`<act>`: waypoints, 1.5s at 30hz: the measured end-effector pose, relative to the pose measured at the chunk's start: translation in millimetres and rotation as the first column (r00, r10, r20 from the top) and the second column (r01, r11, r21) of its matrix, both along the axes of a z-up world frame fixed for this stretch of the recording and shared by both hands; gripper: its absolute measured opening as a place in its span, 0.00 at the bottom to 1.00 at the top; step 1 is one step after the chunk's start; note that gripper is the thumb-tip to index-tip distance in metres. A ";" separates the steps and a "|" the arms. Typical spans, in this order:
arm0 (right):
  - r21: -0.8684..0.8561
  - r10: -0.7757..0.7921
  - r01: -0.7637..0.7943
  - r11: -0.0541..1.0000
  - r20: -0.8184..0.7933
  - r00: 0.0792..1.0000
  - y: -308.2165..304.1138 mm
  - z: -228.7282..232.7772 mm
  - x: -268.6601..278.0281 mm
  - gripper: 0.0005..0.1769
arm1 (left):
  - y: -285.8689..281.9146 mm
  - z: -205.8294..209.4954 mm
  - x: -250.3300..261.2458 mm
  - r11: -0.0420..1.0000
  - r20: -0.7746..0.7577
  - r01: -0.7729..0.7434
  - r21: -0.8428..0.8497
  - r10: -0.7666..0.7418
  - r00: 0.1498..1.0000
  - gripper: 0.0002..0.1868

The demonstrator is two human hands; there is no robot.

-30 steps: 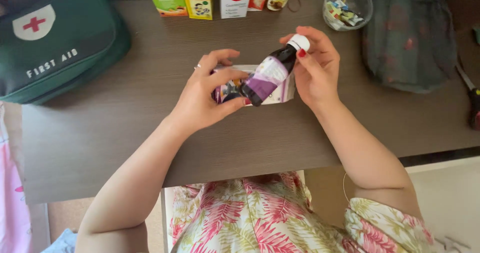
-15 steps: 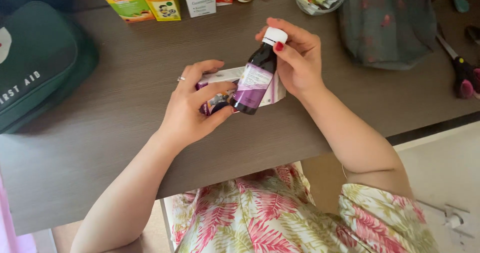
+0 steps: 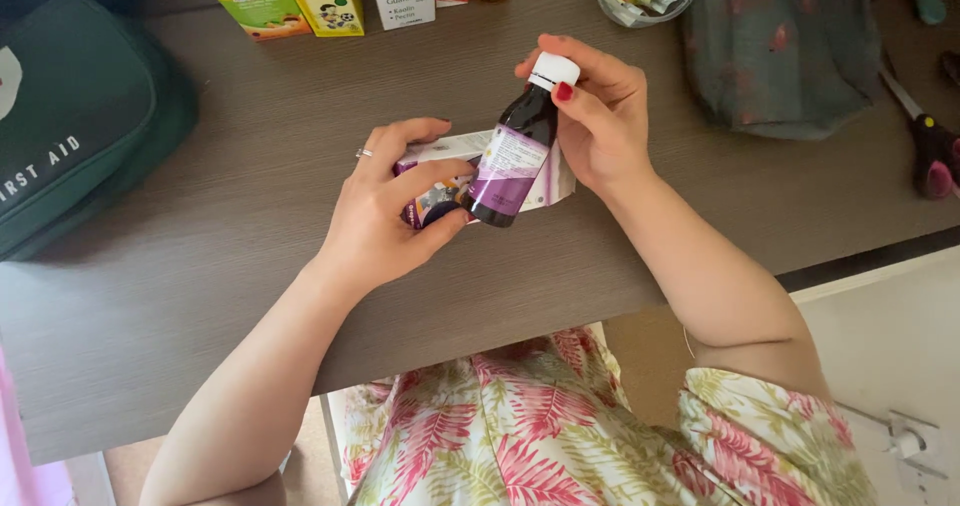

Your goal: The recorder unboxes several bottles of liquid medication and places them on a surface.

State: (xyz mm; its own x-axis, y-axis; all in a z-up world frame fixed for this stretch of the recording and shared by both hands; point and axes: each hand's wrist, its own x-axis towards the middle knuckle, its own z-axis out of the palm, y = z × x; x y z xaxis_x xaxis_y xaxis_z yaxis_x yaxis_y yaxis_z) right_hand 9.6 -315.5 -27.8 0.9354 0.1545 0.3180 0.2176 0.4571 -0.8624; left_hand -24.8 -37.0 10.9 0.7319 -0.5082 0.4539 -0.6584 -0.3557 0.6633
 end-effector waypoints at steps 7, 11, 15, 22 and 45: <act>-0.015 -0.010 0.010 1.000 0.003 1.000 0.9 2.7 -0.7 0.20 | 0.4 5.8 2.5 0.999 0.004 0.027 0.035 -0.027 1.000 0.36; -0.009 -0.005 0.005 1.000 -0.002 1.000 2.2 5.3 -0.3 0.19 | 5.3 2.7 3.5 0.999 -0.091 0.003 0.047 0.001 0.996 0.40; -0.012 -0.038 0.038 0.999 0.015 0.999 0.1 -1.3 0.3 0.19 | 9.1 -3.2 10.8 0.982 -0.122 -0.190 -0.002 0.188 0.975 0.37; 0.056 -0.105 0.107 0.993 -0.036 0.994 -0.2 2.3 2.9 0.20 | 29.4 -36.9 38.9 0.596 -0.865 -0.631 -0.497 -0.285 0.412 0.27; 0.077 -0.131 0.144 0.987 -0.148 0.980 2.0 4.1 5.2 0.21 | 20.4 -24.4 27.5 0.449 -0.552 -0.467 -0.762 -0.828 0.105 0.40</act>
State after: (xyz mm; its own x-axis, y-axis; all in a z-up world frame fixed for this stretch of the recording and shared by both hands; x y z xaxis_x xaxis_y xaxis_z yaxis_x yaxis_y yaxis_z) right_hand 14.8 -313.5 -23.7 0.9824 -0.0013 0.1867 0.1616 0.5062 -0.8471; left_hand 2.7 -16.6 -13.5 0.7127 -0.6803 -0.1707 0.6795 0.6093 0.4088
